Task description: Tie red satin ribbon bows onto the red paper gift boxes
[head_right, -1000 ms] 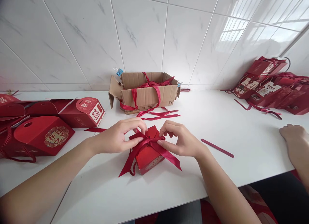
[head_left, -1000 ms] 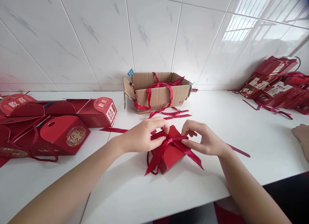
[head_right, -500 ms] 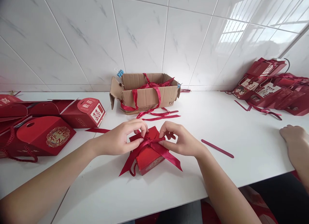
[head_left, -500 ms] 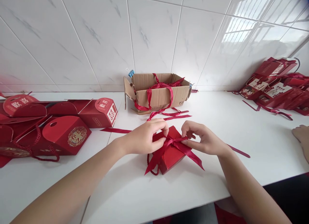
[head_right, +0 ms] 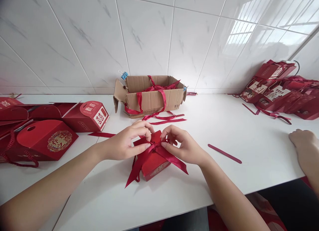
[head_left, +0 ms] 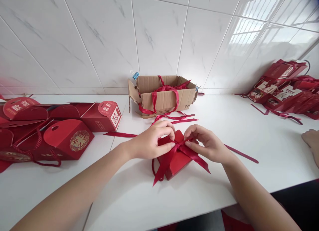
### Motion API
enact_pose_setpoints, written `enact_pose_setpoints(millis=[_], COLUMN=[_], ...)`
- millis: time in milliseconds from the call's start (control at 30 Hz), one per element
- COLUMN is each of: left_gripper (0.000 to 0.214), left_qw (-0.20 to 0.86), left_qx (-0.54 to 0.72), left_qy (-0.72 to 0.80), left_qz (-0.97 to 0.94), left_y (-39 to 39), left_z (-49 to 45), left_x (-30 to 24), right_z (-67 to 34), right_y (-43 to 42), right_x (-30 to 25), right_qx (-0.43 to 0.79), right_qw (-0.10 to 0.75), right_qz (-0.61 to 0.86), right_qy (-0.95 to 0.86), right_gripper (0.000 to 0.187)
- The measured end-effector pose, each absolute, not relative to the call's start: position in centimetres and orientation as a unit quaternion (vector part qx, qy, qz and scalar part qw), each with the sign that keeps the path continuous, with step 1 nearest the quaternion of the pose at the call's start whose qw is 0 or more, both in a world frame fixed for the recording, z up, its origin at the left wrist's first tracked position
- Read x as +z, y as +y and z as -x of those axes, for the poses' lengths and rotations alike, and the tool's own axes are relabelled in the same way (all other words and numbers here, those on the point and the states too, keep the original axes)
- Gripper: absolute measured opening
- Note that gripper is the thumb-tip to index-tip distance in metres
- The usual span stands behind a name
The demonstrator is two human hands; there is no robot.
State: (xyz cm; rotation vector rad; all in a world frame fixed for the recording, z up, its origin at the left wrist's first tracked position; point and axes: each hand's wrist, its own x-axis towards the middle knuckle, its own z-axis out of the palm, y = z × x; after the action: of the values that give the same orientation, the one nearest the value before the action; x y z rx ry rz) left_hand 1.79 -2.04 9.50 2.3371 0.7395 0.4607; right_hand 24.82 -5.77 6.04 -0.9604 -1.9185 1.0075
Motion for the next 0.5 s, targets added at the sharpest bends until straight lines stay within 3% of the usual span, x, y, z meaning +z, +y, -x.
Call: enact_pose_setpoints(millis=[200,500], left_gripper=[0.019,0.023], left_qw=[0.324,0.309], left_qx=[0.194,0.189], left_qy=[0.277,0.282], left_qz=[-0.883,-0.888], left_y=[-1.93,-1.78], left_z=[-1.91,-1.91], left_x=[9.32,9.05], right_z=[-25.12,-25.08], right_y=[-5.91,-5.63], right_x=[6.24,5.89], right_qx=[0.42,0.432], right_qw=[0.383,0.41], right_qz=[0.35,0.365], right_qy=[-0.744,-0.715], right_gripper=[0.01,0.007])
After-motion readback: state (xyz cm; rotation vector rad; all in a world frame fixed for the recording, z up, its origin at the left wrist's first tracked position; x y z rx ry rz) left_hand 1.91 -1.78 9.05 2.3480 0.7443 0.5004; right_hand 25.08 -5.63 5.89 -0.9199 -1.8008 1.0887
